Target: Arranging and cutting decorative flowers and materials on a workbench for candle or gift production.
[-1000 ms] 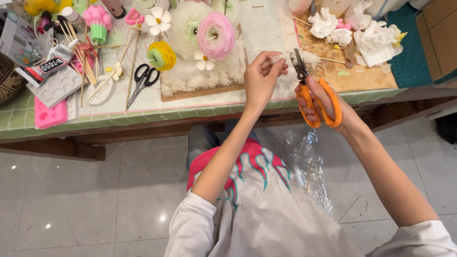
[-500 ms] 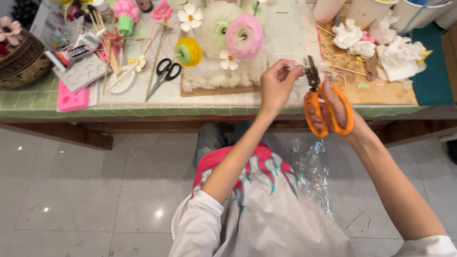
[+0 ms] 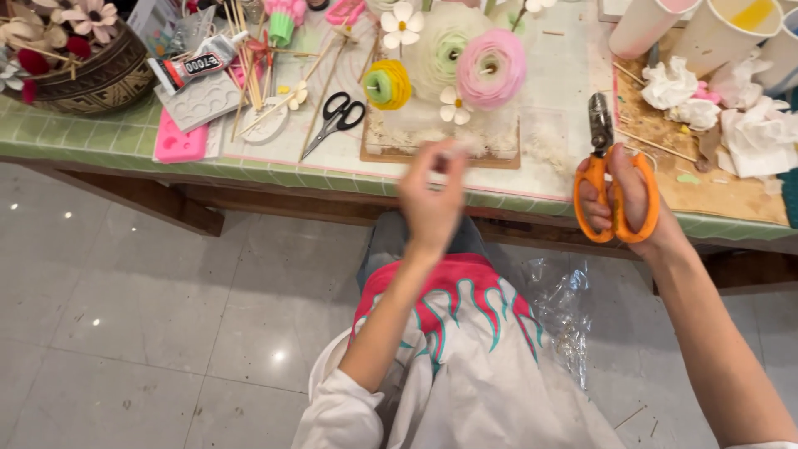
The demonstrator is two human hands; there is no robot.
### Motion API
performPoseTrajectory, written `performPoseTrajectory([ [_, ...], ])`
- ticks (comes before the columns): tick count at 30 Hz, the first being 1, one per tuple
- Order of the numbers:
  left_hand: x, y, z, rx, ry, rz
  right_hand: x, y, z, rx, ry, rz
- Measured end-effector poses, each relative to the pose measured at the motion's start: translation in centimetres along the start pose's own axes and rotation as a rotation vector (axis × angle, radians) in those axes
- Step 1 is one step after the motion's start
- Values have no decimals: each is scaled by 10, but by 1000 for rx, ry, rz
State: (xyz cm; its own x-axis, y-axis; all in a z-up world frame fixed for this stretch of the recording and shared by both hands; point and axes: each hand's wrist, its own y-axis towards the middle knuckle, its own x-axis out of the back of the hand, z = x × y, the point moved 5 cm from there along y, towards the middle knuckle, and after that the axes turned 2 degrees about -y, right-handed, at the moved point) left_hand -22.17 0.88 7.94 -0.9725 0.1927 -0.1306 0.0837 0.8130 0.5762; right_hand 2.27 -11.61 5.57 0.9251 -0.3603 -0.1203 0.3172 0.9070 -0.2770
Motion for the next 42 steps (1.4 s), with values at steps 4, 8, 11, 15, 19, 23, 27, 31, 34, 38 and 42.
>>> performPoseTrajectory([
  [4, 44, 29, 19, 56, 212, -100, -7, 10, 6, 34, -35, 13],
  [8, 40, 45, 33, 54, 274, -39, -9, 15, 10, 10, -41, 9],
  [11, 35, 48, 38, 91, 309, -4, 3, 20, 1, -9, 25, 8],
  [15, 34, 48, 45, 215, 199, -28, 22, 33, -14, -10, 141, 95],
  [19, 31, 51, 41, -50, 431, -46, 28, 38, -18, -20, 191, 119],
  [23, 25, 58, 44, -125, 598, 29, 30, 38, -19, -19, 195, 109],
  [27, 25, 62, 47, 14, 478, 78, 31, 37, -19, -10, 215, 120],
  [31, 22, 62, 45, 38, 485, 99, 31, 37, -19, -9, 231, 131],
  [34, 22, 61, 40, 18, 521, 102, 32, 37, -20, -6, 226, 130],
  [38, 22, 60, 41, 27, 525, 134, 31, 37, -19, -8, 234, 123],
  [42, 21, 60, 49, -35, 507, 120, 31, 37, -19, -12, 231, 121],
])
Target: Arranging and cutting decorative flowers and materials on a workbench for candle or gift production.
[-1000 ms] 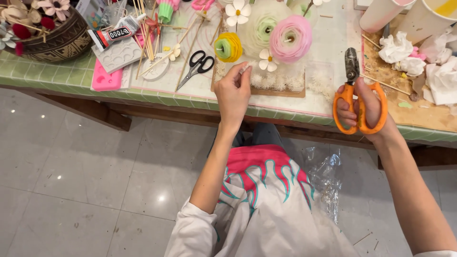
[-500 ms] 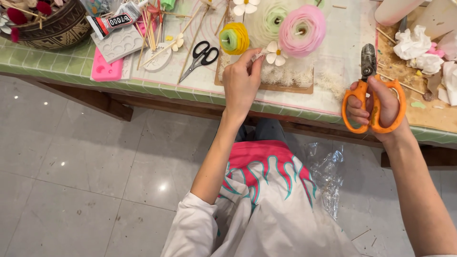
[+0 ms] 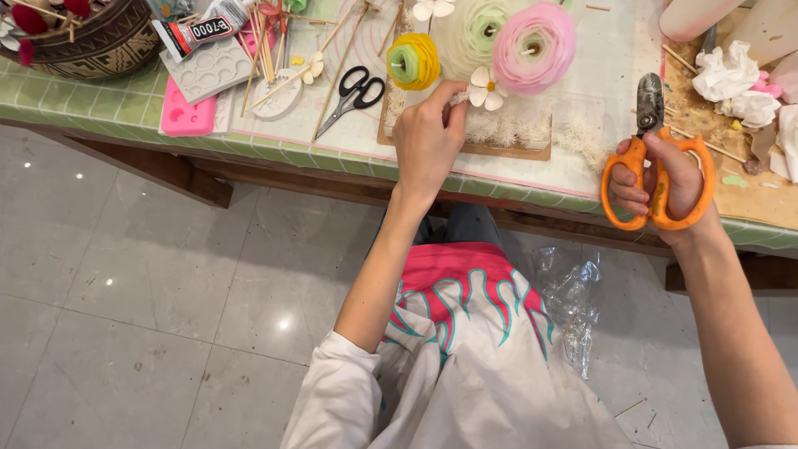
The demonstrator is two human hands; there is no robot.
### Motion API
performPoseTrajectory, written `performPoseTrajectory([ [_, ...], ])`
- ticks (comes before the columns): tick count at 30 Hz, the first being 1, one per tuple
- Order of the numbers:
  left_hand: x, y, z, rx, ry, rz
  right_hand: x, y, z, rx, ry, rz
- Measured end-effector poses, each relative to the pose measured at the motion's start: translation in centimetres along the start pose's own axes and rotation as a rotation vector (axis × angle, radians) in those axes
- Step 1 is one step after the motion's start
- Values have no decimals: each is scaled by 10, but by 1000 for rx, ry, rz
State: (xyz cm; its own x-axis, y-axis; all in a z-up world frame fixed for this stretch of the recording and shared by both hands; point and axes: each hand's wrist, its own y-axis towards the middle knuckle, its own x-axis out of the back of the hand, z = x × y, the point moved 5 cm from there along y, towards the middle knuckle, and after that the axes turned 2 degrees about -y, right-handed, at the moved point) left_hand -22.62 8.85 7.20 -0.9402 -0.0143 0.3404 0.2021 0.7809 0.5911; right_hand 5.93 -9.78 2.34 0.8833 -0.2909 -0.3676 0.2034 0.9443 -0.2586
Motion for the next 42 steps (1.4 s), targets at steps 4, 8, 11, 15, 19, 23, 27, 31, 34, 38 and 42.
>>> performPoseTrajectory([
  [4, -5, 2, 4, 61, 18, 60, -3, -1, 2, 10, -12, 5],
  [8, -6, 0, 9, 13, 1, 18, -2, -1, 1, 1, 8, 3],
  [11, -3, -1, 10, 17, 12, -35, 1, 0, -1, 4, 15, 18],
  [15, -4, -2, 7, 182, -95, 15, 1, -1, 0, 2, 0, 5],
  [19, -6, -3, 9, 120, -73, -44, -1, -1, 1, 0, 1, 4],
  [23, -5, -3, 9, 74, -37, -85, 0, -2, -1, 7, 7, 3],
  [27, -5, -3, 7, 49, 33, -93, -2, -2, 1, 16, -7, -5],
  [31, -7, -2, 7, 32, 123, -49, -2, -3, 0, 9, -18, -11],
  [34, -7, 3, 3, 24, 163, -19, 0, -1, 1, 9, -16, -11],
  [38, -7, 12, -2, 61, 231, 60, 2, -1, -1, 3, -3, -1],
  [42, -8, 15, -6, 61, 282, 62, -2, -1, 0, 18, -13, 4],
])
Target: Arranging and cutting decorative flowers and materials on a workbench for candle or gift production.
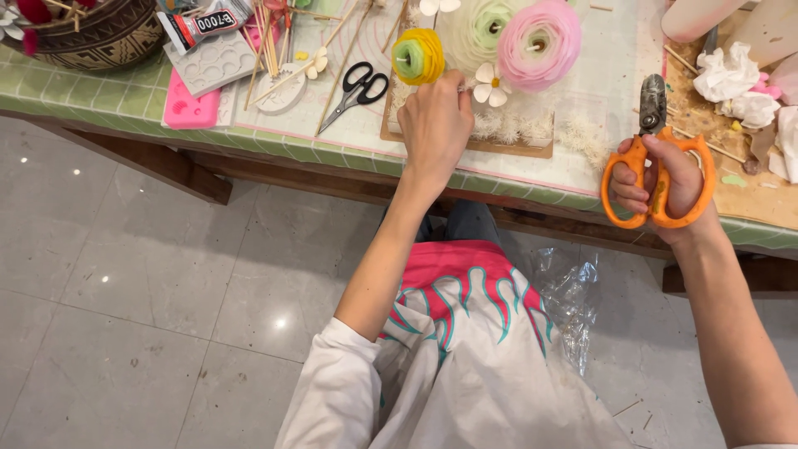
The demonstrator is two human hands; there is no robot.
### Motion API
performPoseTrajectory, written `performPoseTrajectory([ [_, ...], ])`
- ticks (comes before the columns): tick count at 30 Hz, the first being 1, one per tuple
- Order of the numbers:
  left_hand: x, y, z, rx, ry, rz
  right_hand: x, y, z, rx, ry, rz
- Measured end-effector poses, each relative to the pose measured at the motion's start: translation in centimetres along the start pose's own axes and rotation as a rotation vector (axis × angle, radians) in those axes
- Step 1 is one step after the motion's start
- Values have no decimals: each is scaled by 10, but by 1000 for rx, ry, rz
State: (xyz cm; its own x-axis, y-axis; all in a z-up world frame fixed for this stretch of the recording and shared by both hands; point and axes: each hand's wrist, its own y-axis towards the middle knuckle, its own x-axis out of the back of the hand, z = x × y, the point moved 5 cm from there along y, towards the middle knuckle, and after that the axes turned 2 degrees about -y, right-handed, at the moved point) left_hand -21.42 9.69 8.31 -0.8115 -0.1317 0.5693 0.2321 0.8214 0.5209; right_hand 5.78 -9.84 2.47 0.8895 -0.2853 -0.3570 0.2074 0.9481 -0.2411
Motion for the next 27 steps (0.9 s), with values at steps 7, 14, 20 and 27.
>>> performPoseTrajectory([
  [7, 16, -2, -5, 41, -54, 31, 5, 4, -3, -1, 41, 27],
  [14, 13, -16, 5, 64, -182, -22, 4, 6, -5, -20, 55, 30],
  [20, 8, -8, -8, -28, -36, -3, -2, 3, -1, -20, 29, 18],
  [27, 7, -3, -11, -9, 28, 34, -4, 5, -1, -56, 20, 20],
])
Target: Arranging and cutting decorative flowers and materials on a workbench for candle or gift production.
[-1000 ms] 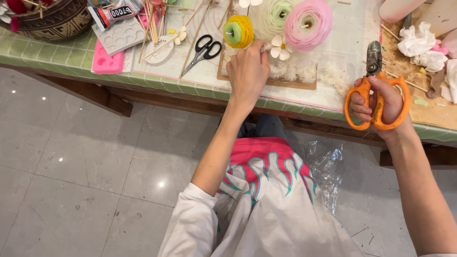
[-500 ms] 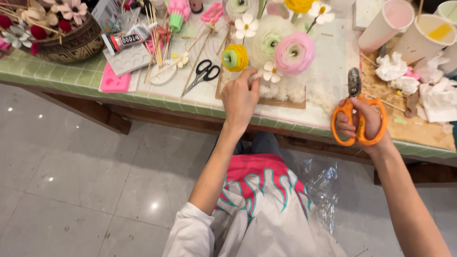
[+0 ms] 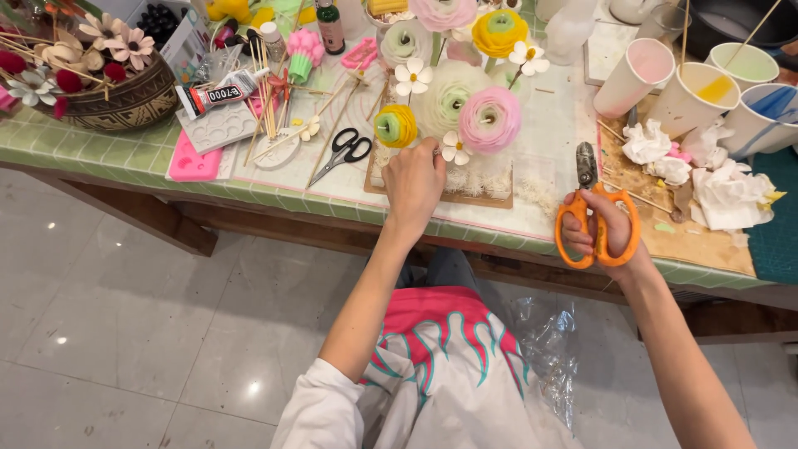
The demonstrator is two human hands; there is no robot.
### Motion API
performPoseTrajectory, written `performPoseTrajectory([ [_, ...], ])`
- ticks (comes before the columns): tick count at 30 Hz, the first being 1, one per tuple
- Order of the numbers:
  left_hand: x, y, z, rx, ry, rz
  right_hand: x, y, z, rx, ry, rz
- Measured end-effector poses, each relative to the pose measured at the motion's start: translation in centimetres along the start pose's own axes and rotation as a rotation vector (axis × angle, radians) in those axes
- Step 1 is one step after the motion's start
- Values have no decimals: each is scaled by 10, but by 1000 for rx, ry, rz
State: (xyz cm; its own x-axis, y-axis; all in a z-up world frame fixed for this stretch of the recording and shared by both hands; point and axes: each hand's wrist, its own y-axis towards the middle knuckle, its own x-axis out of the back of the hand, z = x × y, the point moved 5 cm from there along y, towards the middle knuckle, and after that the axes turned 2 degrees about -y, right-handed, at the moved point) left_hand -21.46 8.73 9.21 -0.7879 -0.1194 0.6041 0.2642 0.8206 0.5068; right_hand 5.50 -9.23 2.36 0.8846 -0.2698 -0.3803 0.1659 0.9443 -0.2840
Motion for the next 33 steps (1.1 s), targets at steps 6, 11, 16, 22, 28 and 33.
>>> performPoseTrajectory([
  [6, 22, -6, -3, 13, -115, 27, -3, -3, 2, 29, 12, 12],
  [11, 60, -29, -6, 88, -215, -70, -7, -6, 3, 28, 1, 1],
  [16, 43, -36, 3, 78, -245, 89, -3, -3, 0, 26, 6, 8],
  [22, 19, -29, 4, -102, -399, 79, -1, -5, 1, 65, -18, 26],
  [28, 55, -32, 14, -59, -470, 29, 20, -3, -8, 102, 5, 74],
  [33, 113, -24, 50, -29, -510, 6, -10, -17, 33, 293, 11, 205],
])
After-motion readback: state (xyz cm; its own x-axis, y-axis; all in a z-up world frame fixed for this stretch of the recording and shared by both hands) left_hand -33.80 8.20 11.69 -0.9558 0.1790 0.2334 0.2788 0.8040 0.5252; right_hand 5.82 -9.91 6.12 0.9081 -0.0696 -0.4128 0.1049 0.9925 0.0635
